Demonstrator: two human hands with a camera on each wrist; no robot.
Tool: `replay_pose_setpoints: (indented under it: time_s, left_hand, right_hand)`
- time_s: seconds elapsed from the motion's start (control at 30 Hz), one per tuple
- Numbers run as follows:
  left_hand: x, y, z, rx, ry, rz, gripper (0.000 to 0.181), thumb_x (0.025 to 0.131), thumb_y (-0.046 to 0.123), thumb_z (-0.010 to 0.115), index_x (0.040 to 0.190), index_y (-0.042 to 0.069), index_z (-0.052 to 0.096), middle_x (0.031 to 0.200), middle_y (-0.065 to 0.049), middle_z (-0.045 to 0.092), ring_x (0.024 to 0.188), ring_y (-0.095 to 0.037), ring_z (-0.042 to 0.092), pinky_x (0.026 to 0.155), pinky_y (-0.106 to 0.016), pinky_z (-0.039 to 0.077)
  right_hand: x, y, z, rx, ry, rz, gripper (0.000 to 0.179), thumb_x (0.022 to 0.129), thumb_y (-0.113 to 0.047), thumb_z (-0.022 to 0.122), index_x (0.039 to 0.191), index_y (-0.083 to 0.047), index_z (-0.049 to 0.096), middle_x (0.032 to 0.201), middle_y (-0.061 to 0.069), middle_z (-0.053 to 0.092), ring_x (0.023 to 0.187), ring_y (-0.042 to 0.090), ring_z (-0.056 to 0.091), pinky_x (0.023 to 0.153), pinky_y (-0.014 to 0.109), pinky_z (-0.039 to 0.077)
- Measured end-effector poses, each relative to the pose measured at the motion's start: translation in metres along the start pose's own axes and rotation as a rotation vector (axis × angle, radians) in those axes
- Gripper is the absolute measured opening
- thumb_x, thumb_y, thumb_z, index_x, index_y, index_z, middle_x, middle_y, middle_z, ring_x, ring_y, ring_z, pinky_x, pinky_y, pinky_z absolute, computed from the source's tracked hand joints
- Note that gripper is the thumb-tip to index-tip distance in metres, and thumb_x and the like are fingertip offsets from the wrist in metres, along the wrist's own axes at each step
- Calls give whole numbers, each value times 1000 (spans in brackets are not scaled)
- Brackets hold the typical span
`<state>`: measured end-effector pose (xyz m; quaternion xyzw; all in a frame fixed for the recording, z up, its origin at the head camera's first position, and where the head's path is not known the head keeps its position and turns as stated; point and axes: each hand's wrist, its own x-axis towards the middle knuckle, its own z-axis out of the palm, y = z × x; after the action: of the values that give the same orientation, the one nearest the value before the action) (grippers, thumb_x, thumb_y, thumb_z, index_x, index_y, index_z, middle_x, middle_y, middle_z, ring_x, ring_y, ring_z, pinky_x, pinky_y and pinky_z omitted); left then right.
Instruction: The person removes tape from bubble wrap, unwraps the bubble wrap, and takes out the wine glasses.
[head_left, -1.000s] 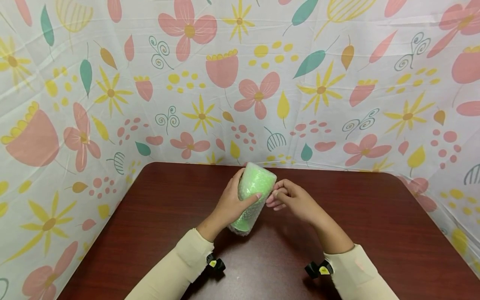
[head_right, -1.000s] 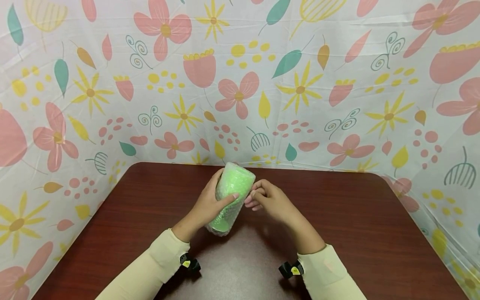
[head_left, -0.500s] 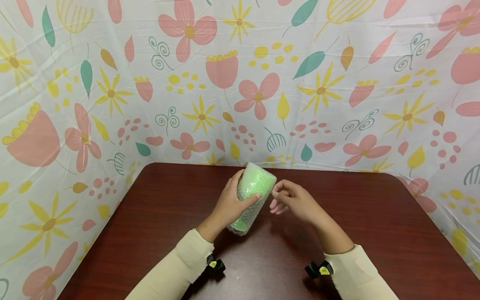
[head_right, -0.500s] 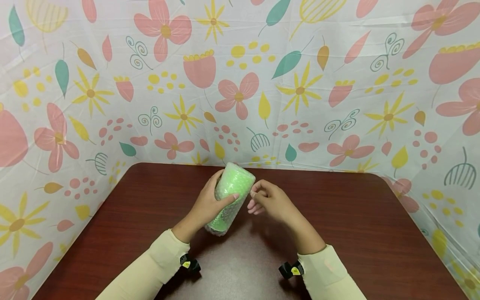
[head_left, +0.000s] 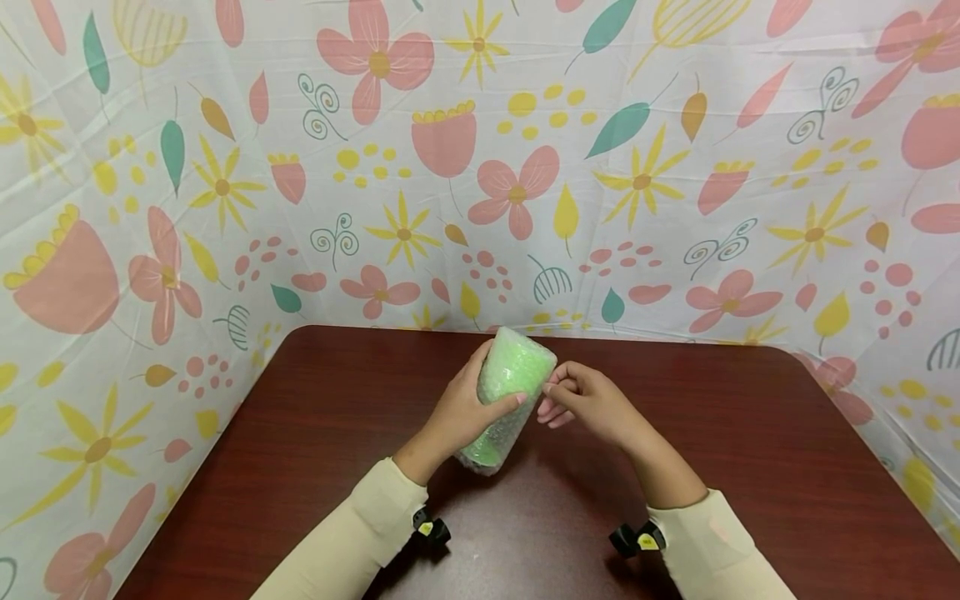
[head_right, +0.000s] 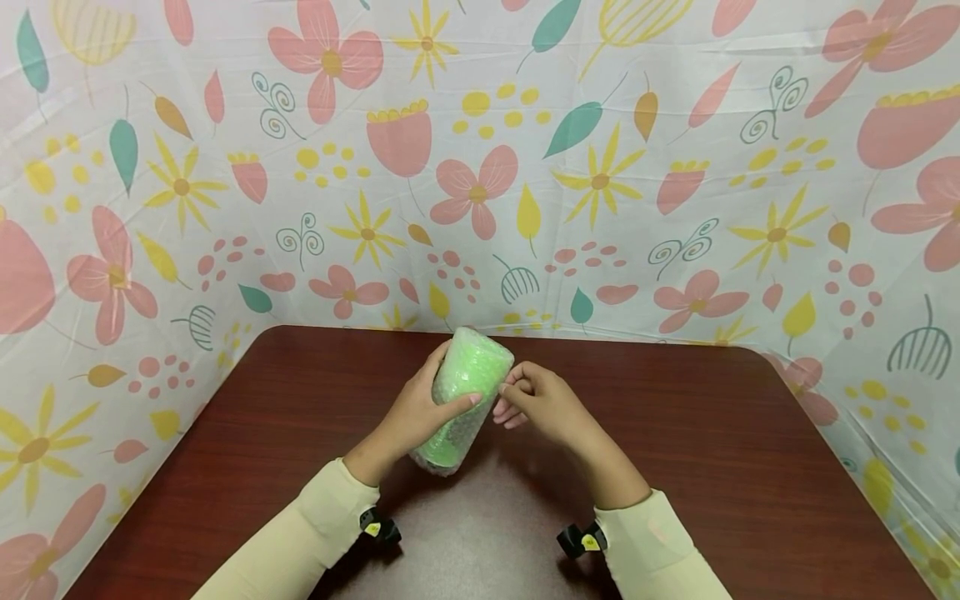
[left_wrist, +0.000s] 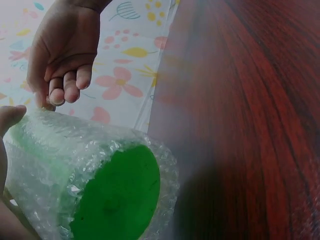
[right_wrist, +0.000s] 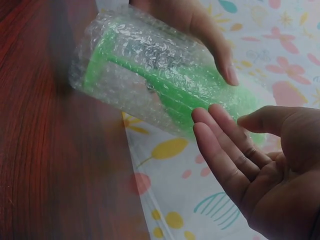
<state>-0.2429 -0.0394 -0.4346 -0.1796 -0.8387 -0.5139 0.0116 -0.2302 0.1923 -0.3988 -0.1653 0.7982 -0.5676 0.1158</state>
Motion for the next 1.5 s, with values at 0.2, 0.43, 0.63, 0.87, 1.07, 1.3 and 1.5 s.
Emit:
replay_pose_setpoints:
  time_s: [0.2, 0.43, 0.63, 0.87, 1.07, 1.3, 1.5]
  left_hand:
    - [1, -2, -1, 2, -18, 13, 87, 87, 61, 70, 155, 52, 16, 156, 7, 40, 122, -20, 55, 93, -44, 51]
    - [0, 0, -1, -13, 3, 8, 88, 86, 59, 73, 156, 44, 22, 156, 6, 39, 126, -21, 52, 97, -47, 50]
    - [0, 1, -1, 2, 21, 8, 88, 86, 57, 74, 156, 43, 23, 155, 3, 40, 126, -22, 52, 98, -48, 49]
    - [1, 2, 0, 14, 63, -8, 89, 84, 56, 77, 155, 42, 26, 153, 0, 41, 125, -24, 52, 96, -49, 50]
    - [1, 0, -1, 7, 77, -16, 89, 83, 55, 77, 155, 42, 27, 148, -4, 44, 121, -25, 53, 95, -48, 50]
    - [2, -1, 0, 11, 89, -7, 89, 82, 56, 78, 155, 40, 29, 145, -4, 46, 118, -25, 54, 93, -47, 50]
    - [1, 0, 1, 1, 79, -13, 89, 82, 56, 78, 155, 41, 29, 145, -4, 45, 118, -25, 54, 92, -47, 51]
  right_hand:
    - [0, 1, 0, 10, 10, 4, 24, 104, -11, 52, 112, 12, 50, 91, 24, 72, 87, 45, 72, 77, 53, 60]
    - [0, 1, 1, -4, 16, 0, 21, 103, -7, 48, 113, 11, 50, 91, 24, 72, 87, 44, 73, 76, 53, 60]
    - [0, 0, 1, 2, 8, -3, 24, 103, -6, 45, 116, 13, 49, 94, 25, 72, 91, 47, 72, 75, 52, 60]
    - [-1, 1, 1, -10, -19, -2, 26, 108, -13, 45, 119, 10, 47, 109, 31, 70, 98, 41, 72, 73, 42, 61]
    - [0, 1, 1, -54, 31, 12, 24, 107, -18, 51, 116, 4, 53, 88, 22, 69, 75, 27, 73, 70, 47, 61]
    - [-1, 0, 1, -54, 35, 7, 27, 106, -19, 53, 116, 6, 53, 85, 19, 69, 75, 29, 73, 69, 44, 61]
    - [-1, 0, 2, -59, 35, 13, 28, 105, -16, 53, 116, 10, 53, 89, 21, 70, 81, 29, 74, 73, 44, 61]
